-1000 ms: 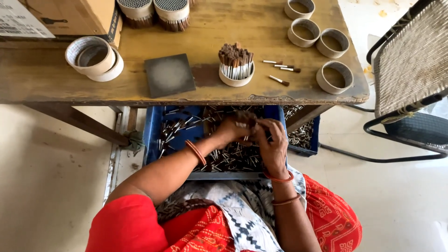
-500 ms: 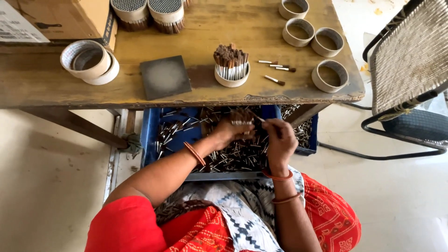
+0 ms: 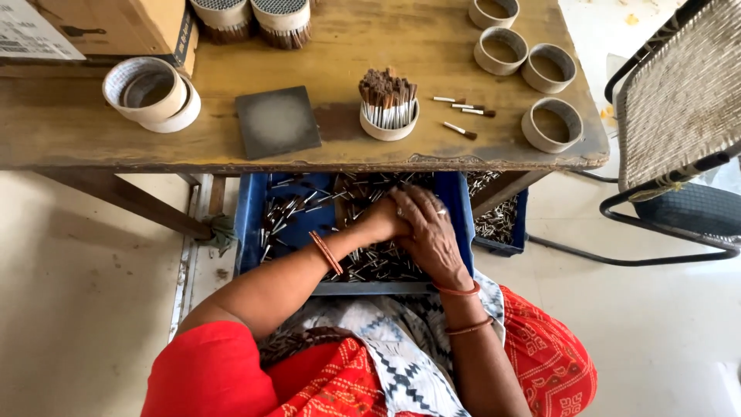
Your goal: Sorting metal bristles from a bin and inserting them into circular brush bases.
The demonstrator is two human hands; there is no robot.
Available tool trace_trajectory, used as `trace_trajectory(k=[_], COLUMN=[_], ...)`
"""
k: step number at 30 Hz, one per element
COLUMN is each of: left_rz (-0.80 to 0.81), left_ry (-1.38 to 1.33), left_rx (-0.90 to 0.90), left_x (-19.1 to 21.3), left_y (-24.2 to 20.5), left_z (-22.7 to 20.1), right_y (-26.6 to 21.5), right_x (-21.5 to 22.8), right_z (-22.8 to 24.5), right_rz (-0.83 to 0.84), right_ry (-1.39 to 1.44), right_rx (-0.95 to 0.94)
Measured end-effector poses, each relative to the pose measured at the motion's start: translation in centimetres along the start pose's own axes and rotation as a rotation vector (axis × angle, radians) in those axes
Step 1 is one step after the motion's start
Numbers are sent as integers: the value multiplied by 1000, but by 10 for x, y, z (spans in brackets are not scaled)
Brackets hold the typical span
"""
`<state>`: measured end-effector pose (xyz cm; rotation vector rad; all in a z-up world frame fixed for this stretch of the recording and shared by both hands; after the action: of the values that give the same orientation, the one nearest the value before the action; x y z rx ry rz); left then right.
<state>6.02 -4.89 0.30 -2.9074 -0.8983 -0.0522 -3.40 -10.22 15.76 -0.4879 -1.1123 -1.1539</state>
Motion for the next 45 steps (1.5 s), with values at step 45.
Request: trace_trajectory(k=[45], left_rz=[-561], left_ry=[748], left_rx=[-477], left_x=[88], left_y=[-112], left_z=[-252], right_y=[100], right_x=[136], right_z=[-7], right_rz=[-73], right_ry=[256], right_rx=[-252])
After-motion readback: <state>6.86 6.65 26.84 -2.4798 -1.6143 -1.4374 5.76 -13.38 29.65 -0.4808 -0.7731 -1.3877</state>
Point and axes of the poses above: each hand's wrist, its own y-axis towards the middle knuckle, its own x-axis out of the back of the hand, z = x × y, the point moved 8 cm from there along y, towards the middle knuckle, and after that the axes turned 14 degrees about z, right-handed, at the moved point
